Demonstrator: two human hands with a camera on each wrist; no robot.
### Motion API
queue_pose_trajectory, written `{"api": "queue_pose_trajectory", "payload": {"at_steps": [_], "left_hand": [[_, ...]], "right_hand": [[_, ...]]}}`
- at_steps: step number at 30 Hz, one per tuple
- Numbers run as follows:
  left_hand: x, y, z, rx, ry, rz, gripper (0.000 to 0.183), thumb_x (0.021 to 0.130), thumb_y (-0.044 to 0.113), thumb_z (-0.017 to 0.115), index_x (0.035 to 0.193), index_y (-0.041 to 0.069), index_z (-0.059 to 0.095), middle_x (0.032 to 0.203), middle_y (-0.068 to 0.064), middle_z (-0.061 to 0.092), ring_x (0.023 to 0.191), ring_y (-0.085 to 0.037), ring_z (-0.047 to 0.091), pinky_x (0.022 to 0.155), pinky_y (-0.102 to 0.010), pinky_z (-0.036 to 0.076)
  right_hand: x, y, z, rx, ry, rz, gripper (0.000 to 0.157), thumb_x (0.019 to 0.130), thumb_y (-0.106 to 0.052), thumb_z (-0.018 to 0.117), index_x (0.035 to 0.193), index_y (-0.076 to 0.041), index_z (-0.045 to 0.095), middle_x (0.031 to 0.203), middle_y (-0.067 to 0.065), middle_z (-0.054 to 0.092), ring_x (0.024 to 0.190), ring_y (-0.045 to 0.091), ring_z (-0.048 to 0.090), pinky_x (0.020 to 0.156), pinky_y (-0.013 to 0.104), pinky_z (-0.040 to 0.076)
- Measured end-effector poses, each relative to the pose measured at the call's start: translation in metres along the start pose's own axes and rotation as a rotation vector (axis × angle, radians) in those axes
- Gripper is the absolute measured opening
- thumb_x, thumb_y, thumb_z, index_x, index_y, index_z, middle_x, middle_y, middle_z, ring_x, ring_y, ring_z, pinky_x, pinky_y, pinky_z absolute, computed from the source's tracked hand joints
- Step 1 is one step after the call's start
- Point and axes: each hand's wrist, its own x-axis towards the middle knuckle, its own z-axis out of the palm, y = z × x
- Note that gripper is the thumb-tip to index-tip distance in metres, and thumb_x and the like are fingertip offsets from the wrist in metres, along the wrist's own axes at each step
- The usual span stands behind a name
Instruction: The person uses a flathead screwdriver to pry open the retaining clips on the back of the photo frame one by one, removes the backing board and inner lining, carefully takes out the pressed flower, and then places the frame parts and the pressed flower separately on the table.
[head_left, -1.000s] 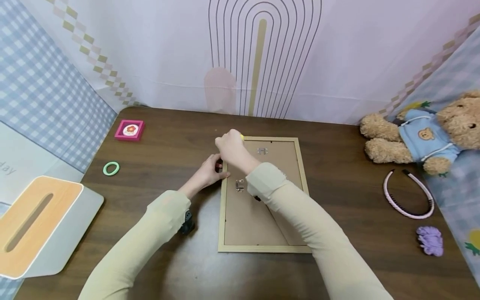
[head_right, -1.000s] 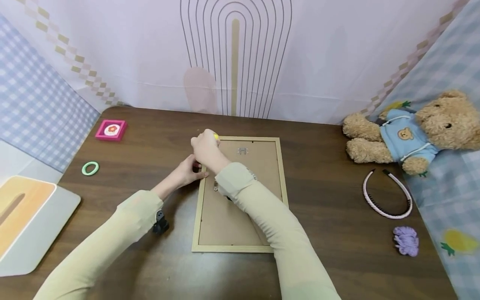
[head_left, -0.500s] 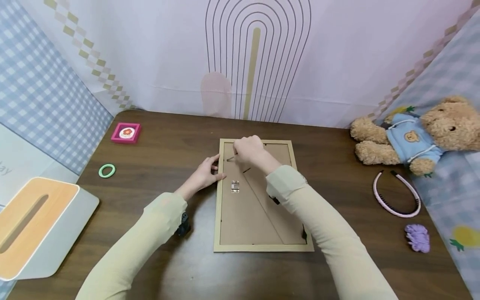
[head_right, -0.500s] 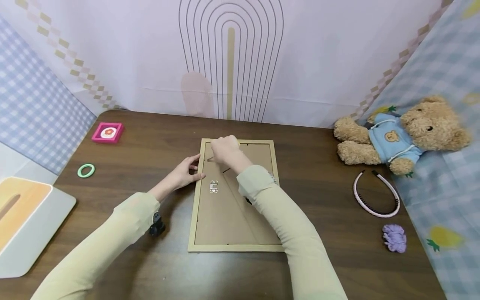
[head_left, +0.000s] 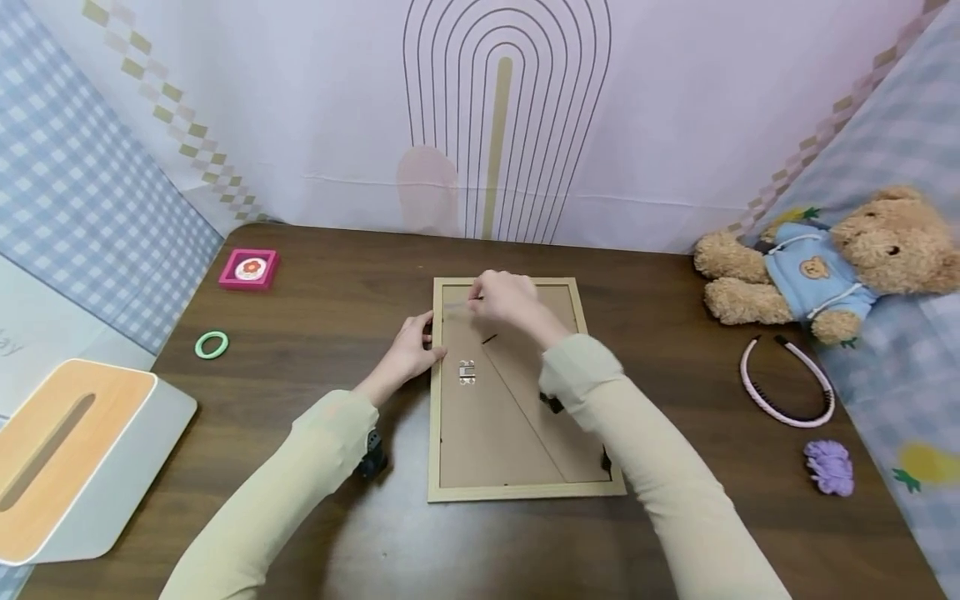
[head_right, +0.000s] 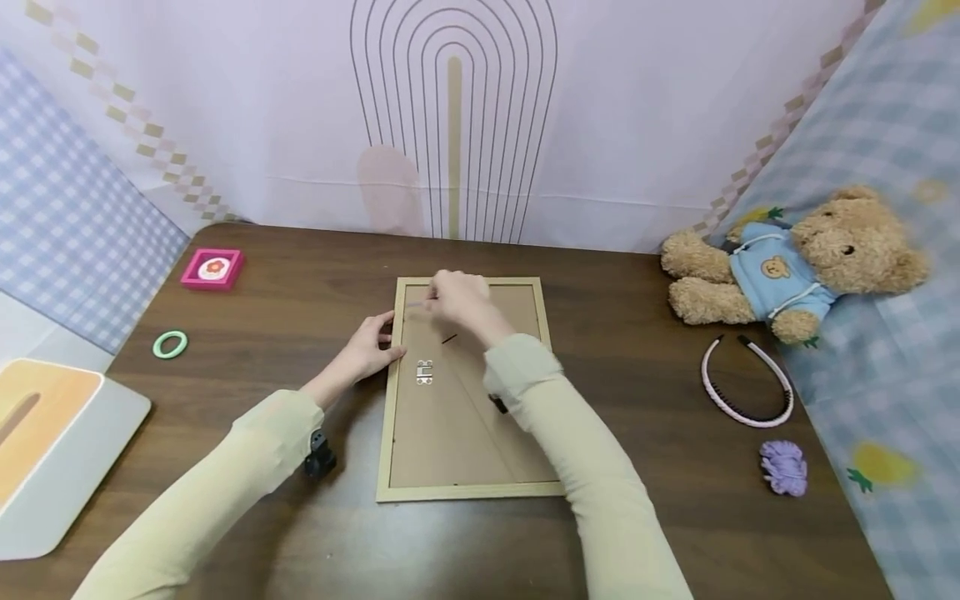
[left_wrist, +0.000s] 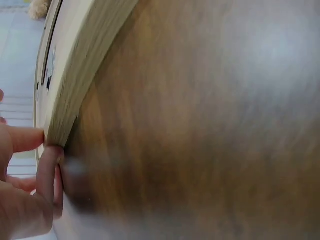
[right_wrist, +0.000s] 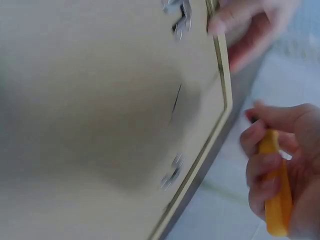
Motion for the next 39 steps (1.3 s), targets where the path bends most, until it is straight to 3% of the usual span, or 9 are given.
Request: {"api": "queue_pose_trajectory", "payload": {"at_steps": [4,10,14,17,22,25,28,33,39], "left_hand": [[-0.007,-0.001,0.003,-0.009,0.023,-0.027,0.069,0.084,0.006,0.062,0.143,-0.004,0.027,0.139,-0.025,0.035,0.115,-0.035,0.052,0.097,-0.04,0.046],[-0.013,-0.004,0.0,-0.021,0.009,-0.036,0.07,0.083,0.006,0.063,0.143,-0.003,0.028,0.139,-0.024,0.036,0.115,-0.035,0.052,0.097,-0.041,0.046],[-0.01,-0.001,-0.008,0.048,-0.03,-0.035,0.076,0.081,0.007,0.065,0.143,-0.006,0.024,0.138,-0.028,0.034,0.114,-0.037,0.053,0.097,-0.041,0.047],[0.003,0.003,-0.018,0.138,-0.037,-0.003,0.082,0.08,0.014,0.068,0.143,-0.007,0.021,0.139,-0.032,0.029,0.12,-0.042,0.046,0.103,-0.046,0.041],[0.043,0.013,-0.032,0.311,-0.008,0.18,0.075,0.083,0.026,0.069,0.141,-0.003,0.032,0.143,-0.028,0.03,0.131,-0.043,0.029,0.11,-0.053,0.031],[0.064,0.015,-0.032,0.458,-0.088,0.292,0.062,0.087,0.028,0.065,0.136,0.0,0.041,0.141,-0.023,0.039,0.13,-0.039,0.035,0.106,-0.053,0.036],[0.076,0.015,-0.029,0.587,-0.141,0.328,0.046,0.091,0.028,0.059,0.13,0.004,0.051,0.134,-0.017,0.052,0.124,-0.033,0.048,0.101,-0.051,0.042],[0.08,0.014,-0.029,0.704,-0.103,0.346,0.027,0.095,0.019,0.052,0.118,0.008,0.062,0.116,-0.011,0.064,0.107,-0.028,0.06,0.089,-0.046,0.05],[0.064,0.003,-0.044,0.762,-0.063,0.361,0.025,0.094,0.016,0.053,0.116,0.008,0.063,0.111,-0.012,0.066,0.101,-0.03,0.062,0.082,-0.047,0.052]], "right_hand": [[-0.022,0.046,-0.004,0.244,0.082,0.097,0.026,0.089,-0.04,0.057,0.107,-0.024,0.069,0.12,0.0,0.065,0.092,0.02,0.061,0.071,0.038,0.046],[-0.056,0.103,0.01,0.367,0.169,0.112,0.029,0.09,-0.036,0.058,0.107,-0.014,0.068,0.1,0.008,0.069,0.081,0.023,0.058,0.062,0.033,0.041],[-0.076,0.129,0.02,0.489,0.128,0.044,0.028,0.092,-0.021,0.056,0.111,-0.001,0.064,0.1,0.018,0.067,0.083,0.028,0.063,0.066,0.028,0.047],[-0.09,0.143,0.026,0.586,0.077,0.023,0.03,0.093,-0.012,0.053,0.116,0.006,0.058,0.094,0.024,0.066,0.081,0.032,0.064,0.061,0.025,0.048],[-0.102,0.153,0.036,0.678,0.09,0.04,0.031,0.094,-0.009,0.051,0.118,0.009,0.055,0.089,0.027,0.066,0.078,0.032,0.062,0.059,0.023,0.047],[-0.107,0.152,0.041,0.712,0.082,0.047,0.032,0.094,-0.01,0.051,0.119,0.009,0.055,0.089,0.027,0.066,0.079,0.031,0.062,0.06,0.024,0.047],[-0.109,0.149,0.045,0.731,0.062,0.045,0.032,0.094,-0.012,0.051,0.12,0.008,0.055,0.09,0.027,0.066,0.081,0.03,0.062,0.061,0.024,0.047],[-0.108,0.146,0.045,0.752,0.06,0.053,0.034,0.094,-0.013,0.052,0.121,0.009,0.053,0.091,0.028,0.065,0.074,0.024,0.06,0.06,0.024,0.047],[-0.105,0.146,0.035,0.754,0.086,0.089,0.034,0.094,-0.015,0.053,0.116,0.01,0.055,0.09,0.027,0.066,0.065,0.017,0.057,0.059,0.025,0.048]]}}
